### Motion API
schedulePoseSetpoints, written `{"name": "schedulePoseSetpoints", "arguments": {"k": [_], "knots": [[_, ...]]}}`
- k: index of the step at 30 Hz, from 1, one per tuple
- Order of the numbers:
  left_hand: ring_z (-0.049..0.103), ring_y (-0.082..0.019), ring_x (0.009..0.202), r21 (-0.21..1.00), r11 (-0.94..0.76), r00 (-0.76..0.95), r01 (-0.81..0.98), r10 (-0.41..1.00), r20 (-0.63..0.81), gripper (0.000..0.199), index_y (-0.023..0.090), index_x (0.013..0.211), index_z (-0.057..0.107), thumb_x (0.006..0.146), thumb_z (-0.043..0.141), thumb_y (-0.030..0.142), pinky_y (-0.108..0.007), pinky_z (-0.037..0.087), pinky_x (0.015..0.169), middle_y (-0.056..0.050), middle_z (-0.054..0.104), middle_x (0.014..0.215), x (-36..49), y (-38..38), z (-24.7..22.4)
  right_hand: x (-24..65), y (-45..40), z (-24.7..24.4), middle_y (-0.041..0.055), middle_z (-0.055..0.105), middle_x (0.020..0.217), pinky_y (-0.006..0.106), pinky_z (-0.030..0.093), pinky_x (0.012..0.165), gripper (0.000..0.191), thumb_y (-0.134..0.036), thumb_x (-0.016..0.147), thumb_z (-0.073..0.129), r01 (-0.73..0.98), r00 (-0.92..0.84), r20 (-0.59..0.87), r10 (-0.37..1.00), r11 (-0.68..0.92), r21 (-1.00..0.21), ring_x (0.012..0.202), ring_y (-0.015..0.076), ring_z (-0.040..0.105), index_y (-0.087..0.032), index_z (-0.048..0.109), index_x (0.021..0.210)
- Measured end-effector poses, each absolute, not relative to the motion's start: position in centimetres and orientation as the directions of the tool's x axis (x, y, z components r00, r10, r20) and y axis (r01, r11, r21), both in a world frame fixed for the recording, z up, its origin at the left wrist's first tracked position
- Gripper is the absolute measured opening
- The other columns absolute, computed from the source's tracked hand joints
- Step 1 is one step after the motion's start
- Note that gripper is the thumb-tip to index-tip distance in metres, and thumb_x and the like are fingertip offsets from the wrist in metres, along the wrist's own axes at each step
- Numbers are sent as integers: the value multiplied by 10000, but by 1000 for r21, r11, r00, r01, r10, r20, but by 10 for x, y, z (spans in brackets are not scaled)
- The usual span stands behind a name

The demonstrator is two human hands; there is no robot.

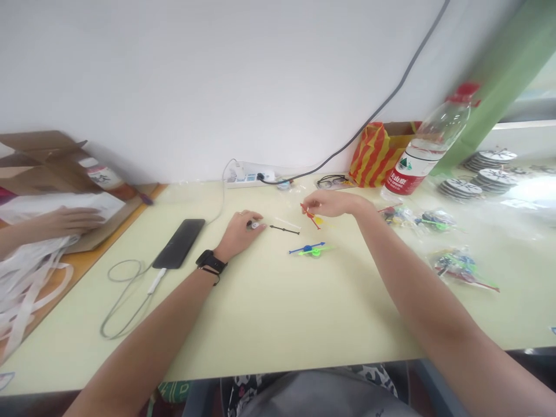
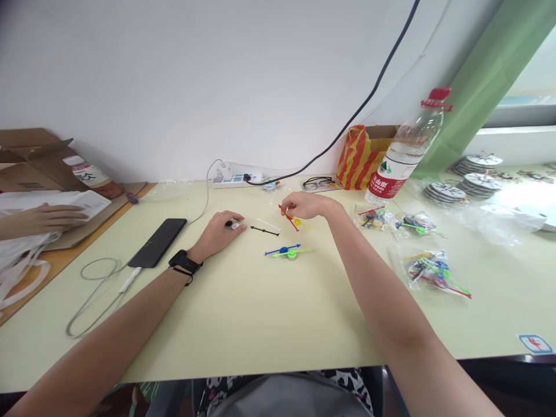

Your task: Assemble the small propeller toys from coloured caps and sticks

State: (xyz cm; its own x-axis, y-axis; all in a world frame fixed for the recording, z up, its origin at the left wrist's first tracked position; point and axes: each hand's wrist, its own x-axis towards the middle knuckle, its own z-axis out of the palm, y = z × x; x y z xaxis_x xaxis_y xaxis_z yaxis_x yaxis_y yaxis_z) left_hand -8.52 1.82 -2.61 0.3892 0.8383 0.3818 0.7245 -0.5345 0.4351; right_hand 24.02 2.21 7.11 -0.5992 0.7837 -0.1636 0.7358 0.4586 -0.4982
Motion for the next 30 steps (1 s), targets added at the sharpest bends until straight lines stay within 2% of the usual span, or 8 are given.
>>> {"name": "schedulePoseSetpoints", "arguments": {"k": [3,6,9,12,14,20,24,30], "knots": [[608,-274,1007,441,-497,333,748,855,398,269,253,1103,704,917,681,445,-416,479,917,-67,711,1102,-86,17,-23,236,19,74,101,747,1082,292,473,825,192,-172,928,548,687,-604,-86,793,463,-561,990,229,656,-164,714,1025],[576,-288,1150,435,-520,284,735,819,498,304,251,1187,670,940,665,429,-439,456,1017,-69,696,1200,-81,11,-17,231,17,74,90,735,1117,277,485,844,204,-198,964,513,605,-596,-18,803,434,-668,1012,205,651,-172,695,1052],[556,-273,1221,417,-582,279,699,758,590,268,254,1220,643,977,625,365,-441,437,1078,-59,689,1242,-74,2,-10,228,19,68,82,738,1123,262,501,820,189,-217,961,532,588,-609,-84,788,378,-714,992,197,664,-188,698,1048],[571,-267,1200,386,-635,323,669,717,618,242,253,1205,652,970,634,307,-441,457,1070,-55,704,1202,-68,-6,-5,225,23,58,83,754,1100,263,503,782,190,-207,906,615,679,-580,-201,790,332,-654,968,218,679,-198,708,1072],[588,-262,1166,380,-659,346,649,700,625,223,253,1182,666,961,641,278,-436,481,1040,-51,719,1155,-66,-9,-4,224,25,52,87,759,1085,266,502,769,234,-196,877,651,709,-545,-209,812,313,-632,950,224,682,-195,694,1108],[653,-215,957,459,-652,236,604,696,678,77,237,985,703,960,631,231,-375,538,878,-34,742,955,-59,-16,-6,221,27,43,88,738,1106,253,516,707,134,-248,922,604,655,-513,-196,836,234,-718,903,200,672,-200,644,1039],[664,-207,933,491,-647,242,584,715,656,85,234,974,714,953,632,223,-365,546,865,-35,745,941,-57,-17,-7,221,26,39,82,742,1066,240,519,675,189,-234,904,638,697,-475,-262,840,177,-695,885,191,676,-200,613,1088],[668,-204,924,504,-630,234,590,732,640,95,239,977,719,954,628,229,-364,543,857,-31,748,924,-60,-16,-9,230,27,42,60,758,910,253,550,670,212,-236,815,762,573,-532,-264,805,113,-812,751,164,694,-185,605,949]]}}
